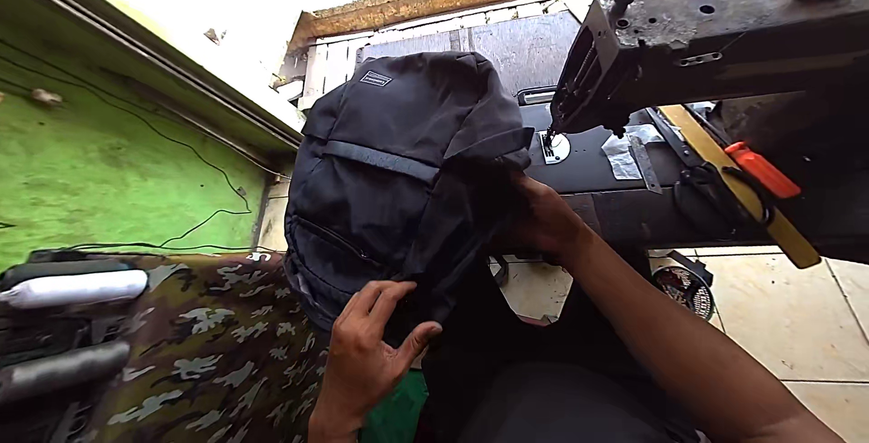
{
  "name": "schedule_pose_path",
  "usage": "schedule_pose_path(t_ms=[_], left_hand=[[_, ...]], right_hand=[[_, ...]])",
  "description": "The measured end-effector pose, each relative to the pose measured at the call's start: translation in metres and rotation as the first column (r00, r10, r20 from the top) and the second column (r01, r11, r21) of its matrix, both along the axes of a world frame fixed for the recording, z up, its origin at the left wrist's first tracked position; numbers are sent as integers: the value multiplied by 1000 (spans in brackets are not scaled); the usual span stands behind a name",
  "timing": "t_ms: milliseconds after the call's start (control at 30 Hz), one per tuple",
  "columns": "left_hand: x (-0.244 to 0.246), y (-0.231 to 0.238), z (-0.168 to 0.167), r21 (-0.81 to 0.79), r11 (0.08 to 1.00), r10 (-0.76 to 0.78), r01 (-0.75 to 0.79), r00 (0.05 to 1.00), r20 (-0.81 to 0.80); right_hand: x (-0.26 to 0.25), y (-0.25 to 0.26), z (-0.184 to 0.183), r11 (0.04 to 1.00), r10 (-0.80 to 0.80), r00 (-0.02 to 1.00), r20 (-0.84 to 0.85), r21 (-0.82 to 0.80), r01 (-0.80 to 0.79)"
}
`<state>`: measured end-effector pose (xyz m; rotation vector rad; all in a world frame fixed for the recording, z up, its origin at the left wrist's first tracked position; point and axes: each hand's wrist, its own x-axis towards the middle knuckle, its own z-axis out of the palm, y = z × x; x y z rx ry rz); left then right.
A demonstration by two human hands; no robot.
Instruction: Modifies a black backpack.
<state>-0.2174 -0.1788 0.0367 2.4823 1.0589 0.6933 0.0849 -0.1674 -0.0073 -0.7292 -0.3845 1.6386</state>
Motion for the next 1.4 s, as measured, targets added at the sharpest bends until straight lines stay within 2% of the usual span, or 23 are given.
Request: schedule_pose_path(t_ms=[67, 133, 233, 400, 467, 533, 567, 600, 633, 667, 700, 733, 800, 867, 933, 1033, 1133, 1200, 1267, 1300, 1333, 1367, 1400], left_hand=[[23, 19, 14, 47, 997, -62, 58, 993, 103], [50, 42, 22, 60, 981, -188, 182, 975, 121], [96, 83, 20, -12, 919, -393, 393, 919, 33], [142, 117, -5, -85, 887, -461, 454, 881, -106], [146, 111, -11, -76, 887, -462, 456, 879, -115], [143, 99, -16, -22, 915, -403, 402, 912, -76], [141, 91, -18, 19, 938, -345, 346, 938, -43], [139, 82, -20, 56, 960, -274, 274, 962, -13], [137, 71, -21, 79, 978, -196, 195, 981, 4], [136, 59, -22, 88, 989, -120, 120, 993, -5], [136, 48, -22, 74, 996, -54, 56, 998, -39], [136, 37, -21, 34, 999, -6, 8, 997, -77], [139, 22, -22, -74, 996, 39, -48, 991, -125], [145, 13, -23, -151, 986, 54, -72, 991, -120], [148, 13, -23, -258, 963, 63, -81, 995, -79], [141, 20, -22, -374, 924, 87, -75, 996, 15], [132, 22, -22, -366, 927, 129, -80, 985, 112], [126, 24, -22, -321, 945, 133, -71, 975, 177], [122, 26, -24, -264, 963, 121, -53, 961, 249], [122, 27, -26, -235, 971, 115, -48, 954, 276], [121, 28, -27, -213, 976, 106, -43, 949, 298], [122, 28, -29, -197, 980, 97, -36, 945, 311], [122, 28, -29, -184, 983, 88, -29, 944, 317]], right_hand=[[0, -15, 3, 1000, -1, 1000, -28, 12, 1], [3, -27, -2, 996, 45, 996, -72, 76, -39], [8, -45, -12, 988, 110, 991, -72, 120, -101], [17, -62, -30, 990, 105, 975, -197, 117, -83], [19, -66, -17, 999, 34, 997, -71, -30, -36], [25, -71, 1, 978, 19, 962, 273, -206, 40], [32, -77, 8, 970, 58, 855, 515, -232, 73], [42, -86, 11, 972, 89, 644, 759, -206, 109], [55, -98, 11, 977, 66, 337, 939, -129, 168], [71, -111, 8, 972, 1, 15, 1000, -5, 235], [90, -122, 5, 955, -31, -236, 971, 99, 281], [111, -131, 4, 936, 0, -377, 926, 133, 327], [144, -142, 3, 906, 164, -459, 873, 51, 421], [162, -141, 3, 885, 306, -470, 828, -65, 462], [168, -134, 7, 875, 382, -485, 787, -138, 464], [175, -124, 17, 852, 466, -450, 762, -250, 460], [175, -130, 25, 842, 446, -368, 816, -243, 481], [167, -150, 40, 838, 416, -300, 858, -234, 492], [158, -177, 56, 856, 401, -233, 886, -273, 439], [153, -191, 62, 878, 390, -180, 903, -305, 370], [146, -203, 63, 906, 354, -79, 932, -321, 276], [137, -212, 59, 936, 301, 98, 949, -314, 162], [124, -216, 55, 957, 261, 328, 908, -288, 34]])
